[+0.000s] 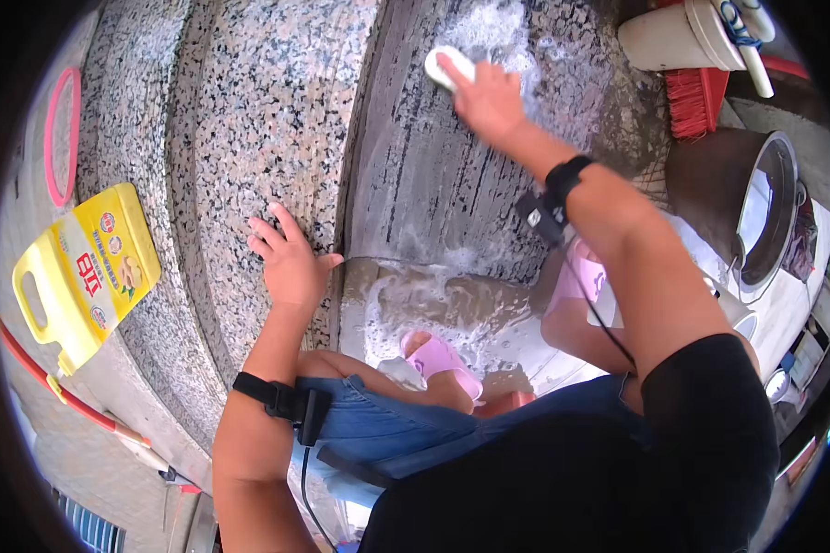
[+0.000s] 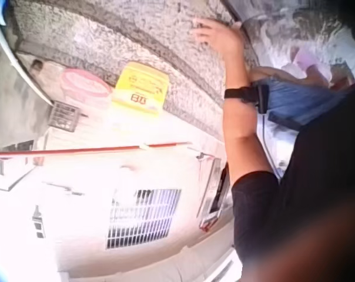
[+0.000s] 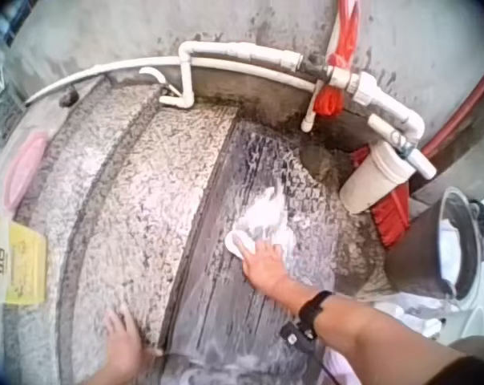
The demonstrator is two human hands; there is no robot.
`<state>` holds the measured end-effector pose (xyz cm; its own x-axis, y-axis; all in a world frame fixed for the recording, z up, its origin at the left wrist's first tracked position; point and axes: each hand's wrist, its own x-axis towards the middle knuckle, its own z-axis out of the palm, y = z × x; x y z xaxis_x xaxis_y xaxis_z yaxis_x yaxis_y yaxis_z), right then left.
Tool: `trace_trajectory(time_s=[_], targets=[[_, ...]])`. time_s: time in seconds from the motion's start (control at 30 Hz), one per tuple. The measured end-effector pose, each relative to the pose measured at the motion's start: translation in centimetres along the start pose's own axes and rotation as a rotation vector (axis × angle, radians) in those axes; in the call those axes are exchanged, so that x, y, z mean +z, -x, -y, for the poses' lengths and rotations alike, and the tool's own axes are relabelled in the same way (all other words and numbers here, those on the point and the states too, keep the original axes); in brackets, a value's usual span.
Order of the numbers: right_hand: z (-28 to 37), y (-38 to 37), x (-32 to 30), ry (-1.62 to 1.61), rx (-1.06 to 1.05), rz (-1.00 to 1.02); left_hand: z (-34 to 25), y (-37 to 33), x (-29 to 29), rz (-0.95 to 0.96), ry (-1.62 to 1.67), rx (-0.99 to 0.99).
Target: Scrubbing and rinsing a grey textured floor mat outdoors near a water faucet.
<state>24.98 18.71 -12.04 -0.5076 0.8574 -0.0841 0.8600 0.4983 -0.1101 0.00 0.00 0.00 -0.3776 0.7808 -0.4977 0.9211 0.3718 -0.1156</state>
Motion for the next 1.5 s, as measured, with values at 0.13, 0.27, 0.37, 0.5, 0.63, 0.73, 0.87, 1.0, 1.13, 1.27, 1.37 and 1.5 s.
trace_trajectory(time_s=[0.13, 0.27, 0.37, 0.5, 0.63, 0.73, 0.87, 1.0, 1.13, 1.27, 1.37, 1.5], targets=[[12.1, 12.9, 3.1, -0.304, -0.424, 0.161, 1.4, 1.9, 2.1, 0.068, -0.047, -0.034], [11.3, 12.7, 4.2, -0.281, -0.894, 0.209, 1.4, 4.4, 3.3, 0.144, -0.015, -0.056], [3.7, 0.4, -1.5, 0.023, -0.421, 0.232, 1.0, 4.5, 2.7, 0.156, 0.03, -0.079], [-2.9, -4.7, -1.3, 0.103, -0.073, -0.198, 0.8, 4.4, 2.6, 0.105, 0.048, -0.083], [7.8, 6.7, 2.6, -0.187, -0.184, 0.041, 1.3, 6.0, 3.4, 0.216, 0.013, -0.158], [13.5, 16.3, 3.6, -0.244, -0.533, 0.279, 2.8, 7.7, 5.5, 0.218, 0.016, -0.152], [10.3, 9.3, 3.6, -0.335, -0.793, 0.184, 2.3, 7.7, 4.3, 0.225, 0.089, -0.198], [1.0, -5.2, -2.4, 0.085, -0.182, -0.001, 1.4, 6.3, 3.0, 0.146, 0.125, -0.186], [5.1, 0.3, 1.2, -0.131, -0.113, 0.043, 1.5, 6.4, 3.7, 0.196, 0.07, -0.208], [14.3, 17.2, 5.7, -0.354, -0.66, 0.235, 4.0, 8.0, 5.4, 0.234, 0.005, -0.238], [12.8, 15.8, 3.9, -0.237, -0.955, 0.382, 4.9, 8.9, 5.7, 0.24, 0.017, -0.257], [2.6, -1.0, -0.3, 0.149, -0.204, 0.266, 4.5, 7.4, 4.4, 0.14, 0.124, -0.233]])
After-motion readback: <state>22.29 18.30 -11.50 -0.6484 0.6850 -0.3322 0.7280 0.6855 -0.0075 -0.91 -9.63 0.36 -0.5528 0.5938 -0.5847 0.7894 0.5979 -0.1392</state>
